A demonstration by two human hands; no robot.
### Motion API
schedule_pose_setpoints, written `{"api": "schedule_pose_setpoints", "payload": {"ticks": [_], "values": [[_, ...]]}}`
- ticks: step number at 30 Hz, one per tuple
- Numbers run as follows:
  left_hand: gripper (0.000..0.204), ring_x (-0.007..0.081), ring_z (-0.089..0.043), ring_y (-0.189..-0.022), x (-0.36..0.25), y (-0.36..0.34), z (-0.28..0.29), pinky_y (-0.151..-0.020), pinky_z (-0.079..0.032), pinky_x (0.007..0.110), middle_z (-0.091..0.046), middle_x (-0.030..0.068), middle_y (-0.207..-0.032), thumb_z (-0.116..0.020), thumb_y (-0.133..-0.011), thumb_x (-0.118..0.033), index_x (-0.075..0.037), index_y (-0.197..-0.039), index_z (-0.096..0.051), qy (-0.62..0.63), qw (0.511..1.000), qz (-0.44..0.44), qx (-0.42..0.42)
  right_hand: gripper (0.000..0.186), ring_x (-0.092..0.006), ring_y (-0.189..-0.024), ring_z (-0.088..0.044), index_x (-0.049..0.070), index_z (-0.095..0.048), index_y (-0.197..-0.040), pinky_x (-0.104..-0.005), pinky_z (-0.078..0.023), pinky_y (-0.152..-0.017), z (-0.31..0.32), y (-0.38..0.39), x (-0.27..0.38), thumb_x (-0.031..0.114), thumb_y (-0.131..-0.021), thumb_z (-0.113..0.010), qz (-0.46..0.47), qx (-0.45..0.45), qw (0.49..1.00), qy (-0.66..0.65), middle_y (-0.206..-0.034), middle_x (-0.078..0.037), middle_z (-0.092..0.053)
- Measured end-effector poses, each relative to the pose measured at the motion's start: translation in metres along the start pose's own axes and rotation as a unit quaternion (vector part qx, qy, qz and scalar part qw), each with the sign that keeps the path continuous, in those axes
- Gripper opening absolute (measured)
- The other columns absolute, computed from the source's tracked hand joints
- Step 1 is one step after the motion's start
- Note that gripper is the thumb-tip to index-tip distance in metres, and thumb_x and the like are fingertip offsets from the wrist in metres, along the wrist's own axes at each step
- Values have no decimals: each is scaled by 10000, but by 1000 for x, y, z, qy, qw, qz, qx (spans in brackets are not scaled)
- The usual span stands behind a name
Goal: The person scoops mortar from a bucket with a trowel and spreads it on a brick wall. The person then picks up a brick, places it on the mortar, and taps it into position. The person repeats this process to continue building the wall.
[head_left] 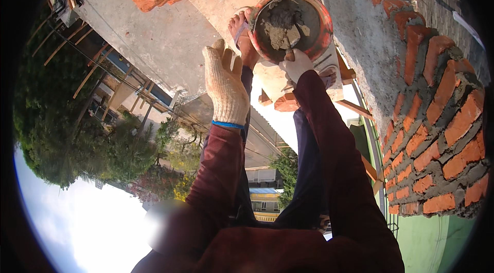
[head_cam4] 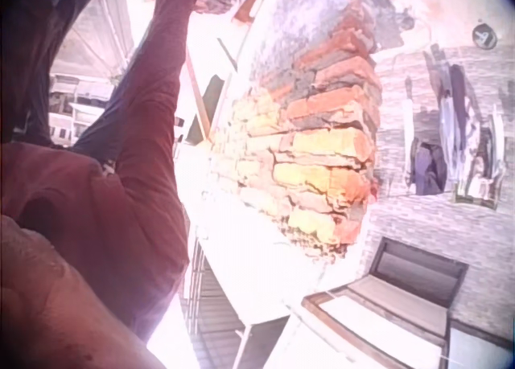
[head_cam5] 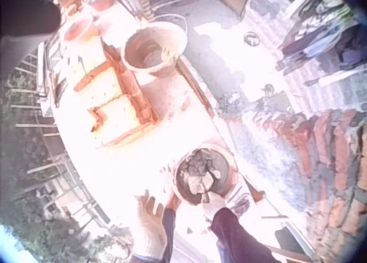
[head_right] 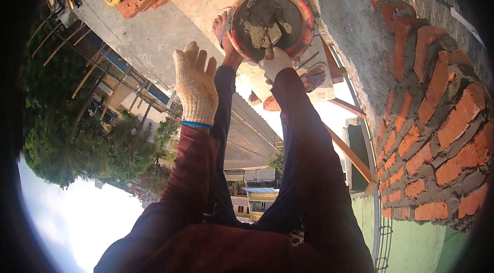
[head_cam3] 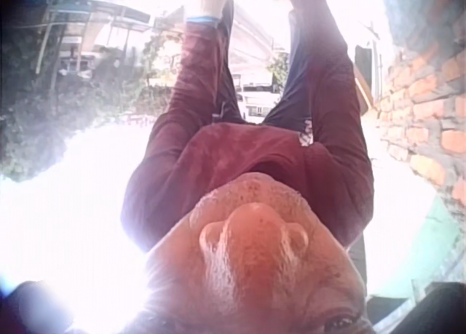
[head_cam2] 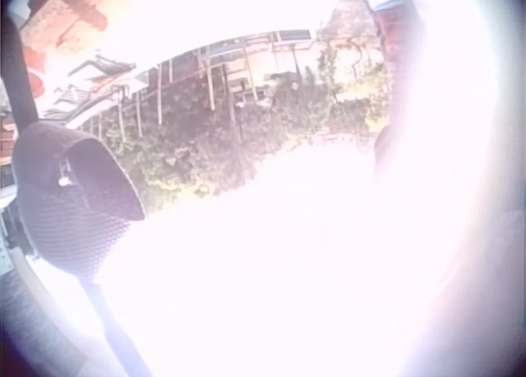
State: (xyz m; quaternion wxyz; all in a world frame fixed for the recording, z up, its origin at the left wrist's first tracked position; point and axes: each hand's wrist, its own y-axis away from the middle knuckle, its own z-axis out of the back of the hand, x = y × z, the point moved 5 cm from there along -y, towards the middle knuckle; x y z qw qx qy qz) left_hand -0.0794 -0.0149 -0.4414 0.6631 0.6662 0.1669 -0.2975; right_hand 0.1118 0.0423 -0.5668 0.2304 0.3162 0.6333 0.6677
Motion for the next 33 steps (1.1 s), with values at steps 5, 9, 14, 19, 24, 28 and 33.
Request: {"api": "schedule_pose_setpoints", "payload": {"ticks": [5,9,14,19,24,28,33], "values": [[791,329,-289,-1496,-5,0,-1,-1225,-274,484,-338,200,-1577,-517,-1035,-539,25,-1538,-283,4,1000,2,18,254,-125,-475,-477,76,-532,-956,-336,-390,-427,1,-4,-25,38,-759,-688,57,25,995,-75,-708,-8,-484],[793,350,-288,-1488,-13,0,0,-1222,-270,508,-316,212,-1572,-518,-1029,-556,31,-1521,-311,3,999,-13,32,285,-116,-516,-503,68,-564,-1004,-318,-399,-458,12,-13,-45,44,-756,-701,106,38,991,-65,-744,-7,-519],[806,353,-316,-1471,-17,-3,3,-1220,-272,512,-318,209,-1562,-512,-1026,-571,39,-1515,-315,8,997,-55,49,252,-117,-425,-458,44,-542,-994,-291,-357,-393,33,-11,-54,-1,-786,-675,256,9,967,4,-699,-1,-486],[775,354,-422,-1401,-10,-6,21,-1173,-356,508,-380,214,-1540,-531,-1023,-551,57,-1482,-387,20,996,-86,-13,250,-127,-426,-484,0,-557,-1022,-272,-365,-390,68,84,-37,36,-807,-680,146,144,977,-60,-710,-12,-522],[685,325,-458,-1383,-4,41,90,-1136,-398,451,-408,160,-1554,-472,-1047,-528,3,-1479,-440,-167,986,17,1,305,-129,-433,-488,3,-571,-1063,-303,-380,-401,138,272,-15,70,-783,-673,156,166,973,-21,-682,-31,-519],[537,209,-546,-1237,-57,135,80,-1044,-410,354,-642,103,-1297,-549,-1019,-482,-21,-1268,-667,-494,842,-4,216,337,-146,-486,-556,7,-588,-1082,-303,-436,-430,217,453,-12,136,-786,-685,185,101,976,59,-719,-54,-571],[371,136,-571,-1030,-107,209,97,-908,-448,300,-681,53,-1114,-664,-956,-254,4,-1222,-683,-522,809,16,268,300,-111,-505,-563,-12,-596,-1038,-276,-432,-409,300,630,-34,111,-779,-684,184,-36,982,29,-669,-46,-562]]}}
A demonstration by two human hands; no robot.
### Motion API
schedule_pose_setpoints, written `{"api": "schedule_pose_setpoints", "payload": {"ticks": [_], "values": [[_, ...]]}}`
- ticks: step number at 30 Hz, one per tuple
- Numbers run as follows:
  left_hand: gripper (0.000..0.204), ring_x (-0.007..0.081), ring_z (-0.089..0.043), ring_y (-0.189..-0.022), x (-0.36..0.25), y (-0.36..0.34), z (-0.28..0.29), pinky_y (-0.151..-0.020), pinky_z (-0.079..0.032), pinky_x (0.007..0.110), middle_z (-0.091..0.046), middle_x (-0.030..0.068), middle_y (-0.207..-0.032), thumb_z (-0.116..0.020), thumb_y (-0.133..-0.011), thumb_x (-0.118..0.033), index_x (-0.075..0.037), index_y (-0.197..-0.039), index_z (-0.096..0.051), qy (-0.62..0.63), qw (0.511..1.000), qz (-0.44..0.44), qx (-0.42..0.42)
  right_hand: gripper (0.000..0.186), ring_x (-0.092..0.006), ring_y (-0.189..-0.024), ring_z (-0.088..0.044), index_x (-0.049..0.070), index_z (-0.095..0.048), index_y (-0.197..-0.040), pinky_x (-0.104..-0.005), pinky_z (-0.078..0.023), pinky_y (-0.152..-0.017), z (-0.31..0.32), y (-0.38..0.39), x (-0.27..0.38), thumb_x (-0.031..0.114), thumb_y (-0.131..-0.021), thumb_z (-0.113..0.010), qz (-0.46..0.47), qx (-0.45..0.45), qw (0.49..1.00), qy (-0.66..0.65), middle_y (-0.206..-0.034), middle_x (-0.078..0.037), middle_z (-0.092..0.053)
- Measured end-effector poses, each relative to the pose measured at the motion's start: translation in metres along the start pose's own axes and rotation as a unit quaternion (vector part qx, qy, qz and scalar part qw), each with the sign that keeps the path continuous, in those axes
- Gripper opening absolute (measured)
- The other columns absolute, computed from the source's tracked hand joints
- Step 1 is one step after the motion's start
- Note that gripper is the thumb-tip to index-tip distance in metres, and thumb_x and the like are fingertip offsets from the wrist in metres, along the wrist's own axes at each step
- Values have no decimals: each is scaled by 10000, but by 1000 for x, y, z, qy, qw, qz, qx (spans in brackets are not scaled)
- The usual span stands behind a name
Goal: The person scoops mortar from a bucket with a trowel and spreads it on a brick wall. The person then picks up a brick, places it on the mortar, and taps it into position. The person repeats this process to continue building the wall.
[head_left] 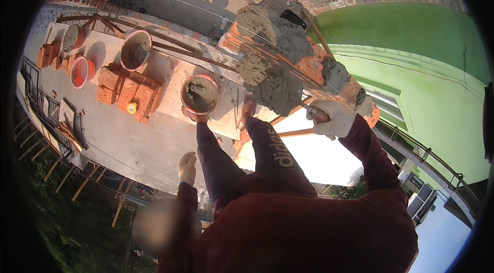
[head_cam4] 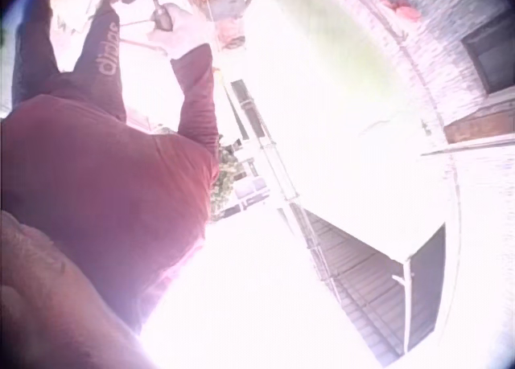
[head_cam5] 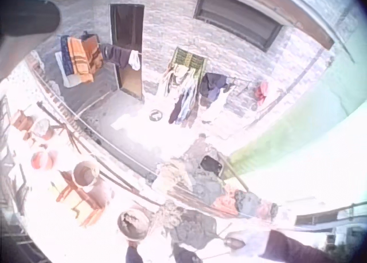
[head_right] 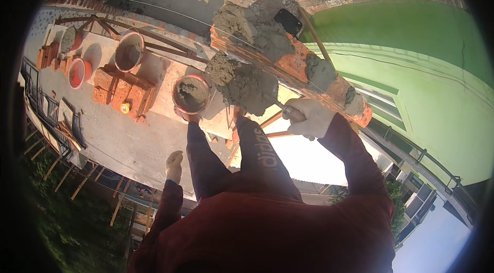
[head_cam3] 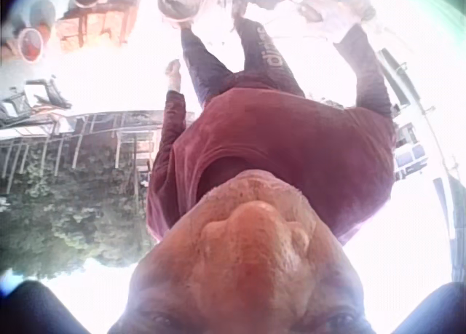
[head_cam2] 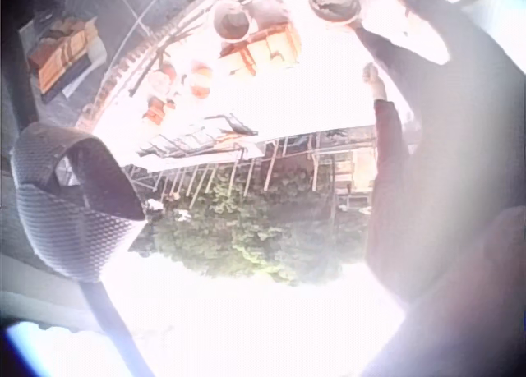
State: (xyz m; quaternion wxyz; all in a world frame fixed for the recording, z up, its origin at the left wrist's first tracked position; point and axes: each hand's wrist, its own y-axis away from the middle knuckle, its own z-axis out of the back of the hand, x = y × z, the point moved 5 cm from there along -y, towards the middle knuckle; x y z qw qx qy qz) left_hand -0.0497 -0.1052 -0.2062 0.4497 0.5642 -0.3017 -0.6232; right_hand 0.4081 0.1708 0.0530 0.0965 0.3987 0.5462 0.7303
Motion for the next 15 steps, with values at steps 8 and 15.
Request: {"api": "schedule_pose_setpoints", "payload": {"ticks": [8,15], "values": [[420,162,-580,-1041,-17,33,-1,-914,-457,294,-667,70,-1161,-654,-952,-261,15,-1268,-656,-22,999,-5,-36,329,-326,-734,-683,29,-580,-1113,-422,-556,-657,83,44,-29,146,-821,-675,16,-317,926,203,-850,-149,-654],[444,109,-517,-992,-51,53,-9,-868,-418,307,-597,-15,-1108,-666,-958,-339,-57,-1300,-636,28,998,-29,-43,324,-404,-900,-684,91,-531,-1225,-538,-546,-719,64,15,-90,188,-927,-610,27,-485,810,329,-1145,-173,-651]]}}
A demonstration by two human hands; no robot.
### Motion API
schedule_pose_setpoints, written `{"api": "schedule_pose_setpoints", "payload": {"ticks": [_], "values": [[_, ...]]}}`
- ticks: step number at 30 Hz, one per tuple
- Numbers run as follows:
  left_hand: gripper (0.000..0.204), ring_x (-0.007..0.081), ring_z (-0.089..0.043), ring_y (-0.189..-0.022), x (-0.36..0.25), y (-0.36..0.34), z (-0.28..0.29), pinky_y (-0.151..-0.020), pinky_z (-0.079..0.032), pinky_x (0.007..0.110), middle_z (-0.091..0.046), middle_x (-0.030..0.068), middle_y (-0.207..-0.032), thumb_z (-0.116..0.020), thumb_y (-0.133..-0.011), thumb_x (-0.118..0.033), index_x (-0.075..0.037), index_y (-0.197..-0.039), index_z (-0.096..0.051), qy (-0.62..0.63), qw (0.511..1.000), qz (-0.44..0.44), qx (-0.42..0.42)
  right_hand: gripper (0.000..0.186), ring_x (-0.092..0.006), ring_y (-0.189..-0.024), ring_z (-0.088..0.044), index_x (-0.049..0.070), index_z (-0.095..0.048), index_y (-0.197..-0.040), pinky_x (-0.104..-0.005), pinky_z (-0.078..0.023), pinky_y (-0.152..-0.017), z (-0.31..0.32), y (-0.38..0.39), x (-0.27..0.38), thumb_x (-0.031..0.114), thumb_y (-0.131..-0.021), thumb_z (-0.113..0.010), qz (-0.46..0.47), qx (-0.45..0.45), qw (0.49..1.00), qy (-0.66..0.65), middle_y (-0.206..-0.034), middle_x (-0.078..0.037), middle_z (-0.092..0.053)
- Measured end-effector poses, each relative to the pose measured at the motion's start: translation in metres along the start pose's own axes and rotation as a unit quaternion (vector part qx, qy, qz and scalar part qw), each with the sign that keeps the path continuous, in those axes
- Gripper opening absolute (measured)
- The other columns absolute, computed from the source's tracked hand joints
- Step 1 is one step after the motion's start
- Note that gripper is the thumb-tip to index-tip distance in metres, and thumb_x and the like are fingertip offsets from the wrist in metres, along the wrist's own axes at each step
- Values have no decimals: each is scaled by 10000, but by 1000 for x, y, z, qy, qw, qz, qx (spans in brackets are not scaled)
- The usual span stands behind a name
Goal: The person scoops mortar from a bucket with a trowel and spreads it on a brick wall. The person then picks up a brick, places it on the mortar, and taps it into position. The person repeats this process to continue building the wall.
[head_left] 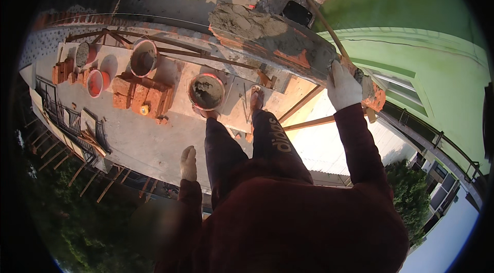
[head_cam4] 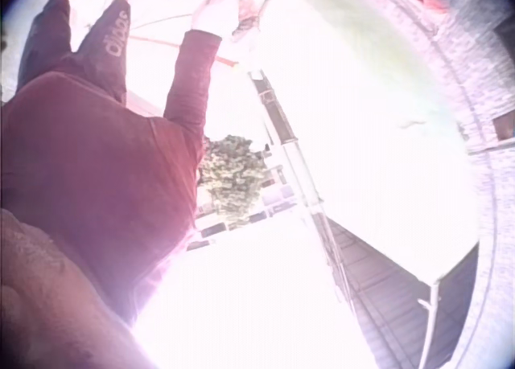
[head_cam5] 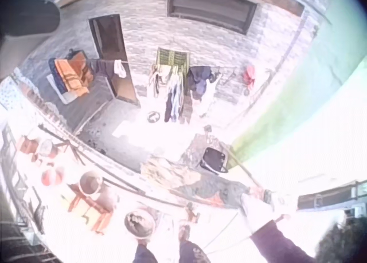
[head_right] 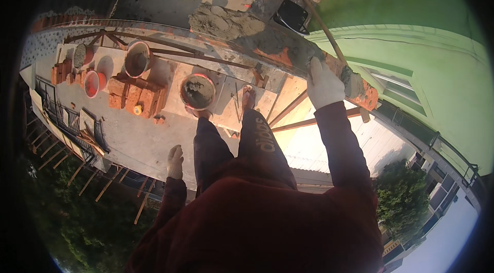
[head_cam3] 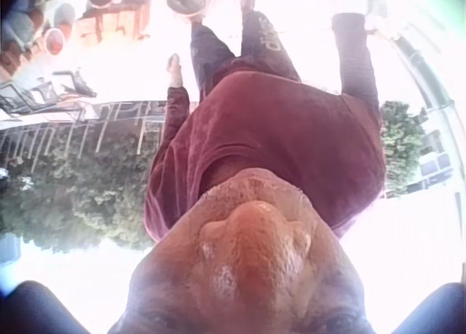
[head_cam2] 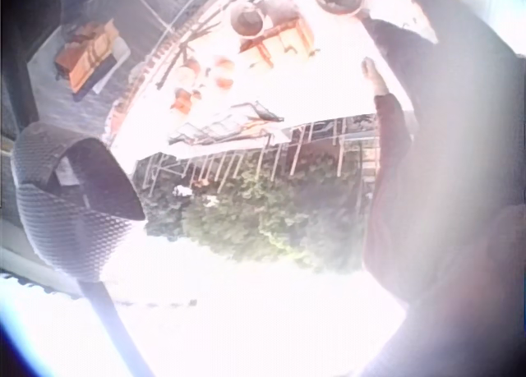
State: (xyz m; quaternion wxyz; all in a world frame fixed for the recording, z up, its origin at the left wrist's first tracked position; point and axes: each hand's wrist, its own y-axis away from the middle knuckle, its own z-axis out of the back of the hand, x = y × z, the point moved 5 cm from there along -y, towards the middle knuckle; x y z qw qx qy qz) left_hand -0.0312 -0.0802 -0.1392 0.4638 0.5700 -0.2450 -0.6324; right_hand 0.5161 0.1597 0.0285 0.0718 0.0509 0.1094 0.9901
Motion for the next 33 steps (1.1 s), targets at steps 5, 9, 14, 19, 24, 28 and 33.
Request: {"api": "schedule_pose_setpoints", "payload": {"ticks": [5,9,14,19,24,28,33], "values": [[463,108,-527,-973,23,10,-1,-858,-424,301,-597,-13,-1087,-677,-956,-360,-51,-1298,-634,3,1000,22,-17,356,-374,-824,-682,42,-585,-1180,-467,-556,-689,35,-3,-9,258,-904,-648,-18,83,981,-176,-941,-170,-683],[516,186,-594,-1081,49,15,-17,-925,-475,328,-655,96,-1190,-647,-967,-342,31,-1321,-604,-51,999,-2,-12,398,-307,-784,-668,9,-651,-1142,-402,-537,-743,43,-28,-14,347,-937,-614,9,259,932,-255,-871,-153,-673],[687,302,-569,-1225,49,0,-43,-1035,-448,393,-611,210,-1323,-652,-926,-431,49,-1401,-530,-134,990,-42,-3,430,-330,-871,-661,-10,-662,-1153,-390,-508,-809,56,-33,-36,360,-949,-582,-22,314,933,-173,-906,-209,-680],[847,436,-438,-1395,113,-26,-75,-1149,-380,466,-428,298,-1510,-691,-847,-507,-11,-1490,-453,-185,980,3,75,394,-316,-854,-658,-31,-630,-1135,-419,-505,-766,114,10,19,297,-919,-622,-16,287,949,-130,-880,-195,-663],[840,438,-298,-1484,109,-17,-99,-1190,-314,527,-335,245,-1592,-727,-844,-503,-146,-1541,-424,-352,933,56,51,263,-390,-692,-625,0,-545,-1085,-456,-478,-636,10,28,128,156,-895,-637,180,335,925,-17,-728,-178,-570],[706,410,-266,-1502,107,-19,-97,-1221,-235,555,-351,186,-1598,-701,-881,-475,-170,-1485,-499,-403,914,30,40,290,-408,-923,-706,-13,-603,-1111,-494,-562,-797,-236,1,226,189,-903,-616,329,375,853,154,-945,-230,-721],[540,378,-277,-1496,123,-44,-93,-1232,-190,571,-426,155,-1550,-672,-916,-411,-141,-1378,-602,-398,917,-13,32,245,-343,-992,-730,30,-685,-1131,-454,-589,-815,-486,-64,337,106,-913,-604,434,234,823,281,-1048,-199,-739]]}}
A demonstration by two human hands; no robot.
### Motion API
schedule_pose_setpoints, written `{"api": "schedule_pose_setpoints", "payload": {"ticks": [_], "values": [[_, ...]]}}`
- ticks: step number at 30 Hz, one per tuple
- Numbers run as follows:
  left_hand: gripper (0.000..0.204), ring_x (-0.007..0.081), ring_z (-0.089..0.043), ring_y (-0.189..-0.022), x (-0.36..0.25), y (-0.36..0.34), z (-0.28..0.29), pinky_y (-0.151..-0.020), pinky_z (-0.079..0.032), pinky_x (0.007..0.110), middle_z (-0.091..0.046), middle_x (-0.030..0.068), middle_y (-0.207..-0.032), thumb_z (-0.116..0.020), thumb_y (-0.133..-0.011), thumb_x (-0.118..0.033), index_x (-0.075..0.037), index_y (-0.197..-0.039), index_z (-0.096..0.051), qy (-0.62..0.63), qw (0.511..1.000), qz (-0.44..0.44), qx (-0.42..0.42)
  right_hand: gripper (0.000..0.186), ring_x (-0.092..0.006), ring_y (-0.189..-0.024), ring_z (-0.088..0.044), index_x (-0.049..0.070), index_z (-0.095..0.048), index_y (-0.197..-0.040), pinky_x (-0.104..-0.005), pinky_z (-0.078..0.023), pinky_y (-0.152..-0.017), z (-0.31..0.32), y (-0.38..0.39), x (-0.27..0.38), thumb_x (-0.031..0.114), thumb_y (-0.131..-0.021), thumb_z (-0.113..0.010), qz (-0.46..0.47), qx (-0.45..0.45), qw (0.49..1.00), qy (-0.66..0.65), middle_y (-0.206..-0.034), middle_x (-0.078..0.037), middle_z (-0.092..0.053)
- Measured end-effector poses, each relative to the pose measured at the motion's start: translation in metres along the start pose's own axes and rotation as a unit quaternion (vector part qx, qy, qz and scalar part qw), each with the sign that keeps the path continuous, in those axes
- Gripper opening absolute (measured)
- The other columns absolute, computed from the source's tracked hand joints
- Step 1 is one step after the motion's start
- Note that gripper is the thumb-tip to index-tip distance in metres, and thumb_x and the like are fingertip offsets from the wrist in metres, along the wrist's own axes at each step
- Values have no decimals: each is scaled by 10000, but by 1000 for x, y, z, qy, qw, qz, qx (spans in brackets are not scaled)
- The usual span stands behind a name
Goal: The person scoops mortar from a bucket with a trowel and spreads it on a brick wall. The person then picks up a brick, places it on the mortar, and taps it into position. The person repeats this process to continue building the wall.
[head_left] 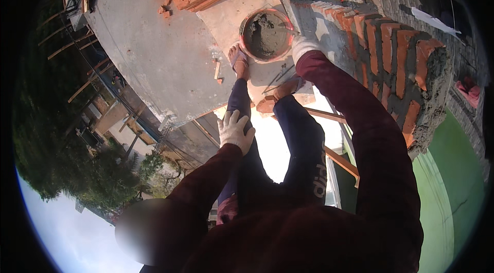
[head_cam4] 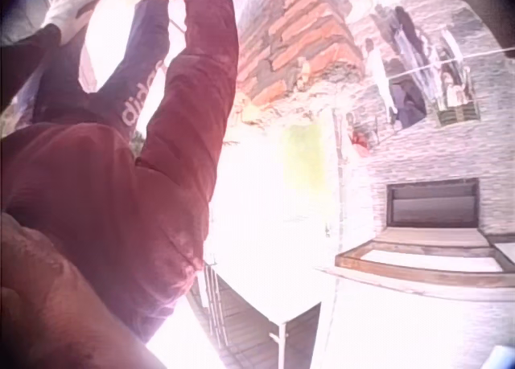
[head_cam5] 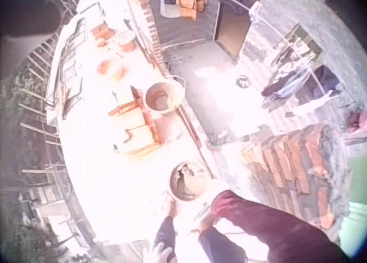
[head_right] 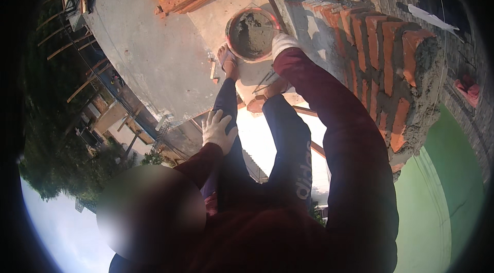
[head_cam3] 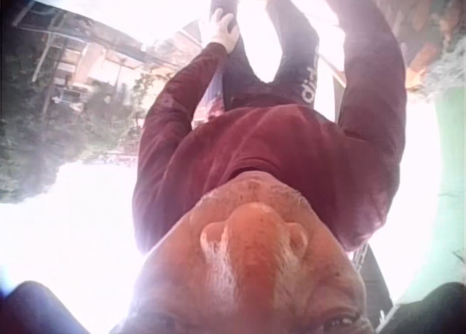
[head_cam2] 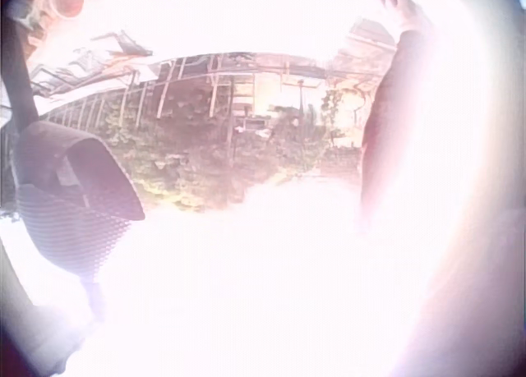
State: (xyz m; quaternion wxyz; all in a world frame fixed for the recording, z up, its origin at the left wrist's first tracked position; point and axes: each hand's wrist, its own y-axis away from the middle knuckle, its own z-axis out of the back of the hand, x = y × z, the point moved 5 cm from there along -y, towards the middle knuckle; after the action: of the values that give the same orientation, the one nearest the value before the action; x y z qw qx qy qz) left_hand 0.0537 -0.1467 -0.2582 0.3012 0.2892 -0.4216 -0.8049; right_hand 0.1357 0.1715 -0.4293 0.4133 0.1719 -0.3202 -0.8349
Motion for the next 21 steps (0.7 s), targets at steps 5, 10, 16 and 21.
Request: {"api": "schedule_pose_setpoints", "payload": {"ticks": [5,10,16,21], "values": [[492,386,-303,-1476,14,1,-7,-1221,-188,597,-455,154,-1526,-658,-919,-355,-122,-1350,-615,64,998,6,14,317,-331,-945,-744,-31,-631,-1218,-459,-599,-765,14,-97,62,110,-942,-567,-8,-13,1000,4,-1013,-188,-740],[470,392,-324,-1458,23,-3,-16,-1216,-188,609,-474,151,-1506,-660,-908,-329,-108,-1321,-633,115,993,1,11,354,-335,-922,-748,-95,-584,-1255,-459,-595,-754,-60,-116,81,98,-978,-476,43,-40,987,150,-990,-225,-736],[453,385,-335,-1447,29,-8,-13,-1200,-203,628,-486,145,-1496,-664,-902,-325,-102,-1296,-652,130,991,-3,-3,437,-372,-1089,-704,-23,-556,-1330,-452,-581,-900,-24,-32,77,133,-925,-608,-15,156,987,-30,-1165,-227,-706],[455,390,-331,-1444,30,-6,5,-1200,-199,629,-481,148,-1499,-662,-903,-331,-99,-1295,-649,132,991,-4,17,353,-394,-1091,-691,-16,-593,-1219,-488,-562,-907,-26,-52,31,121,-896,-624,-119,89,984,-99,-1138,-258,-704]]}}
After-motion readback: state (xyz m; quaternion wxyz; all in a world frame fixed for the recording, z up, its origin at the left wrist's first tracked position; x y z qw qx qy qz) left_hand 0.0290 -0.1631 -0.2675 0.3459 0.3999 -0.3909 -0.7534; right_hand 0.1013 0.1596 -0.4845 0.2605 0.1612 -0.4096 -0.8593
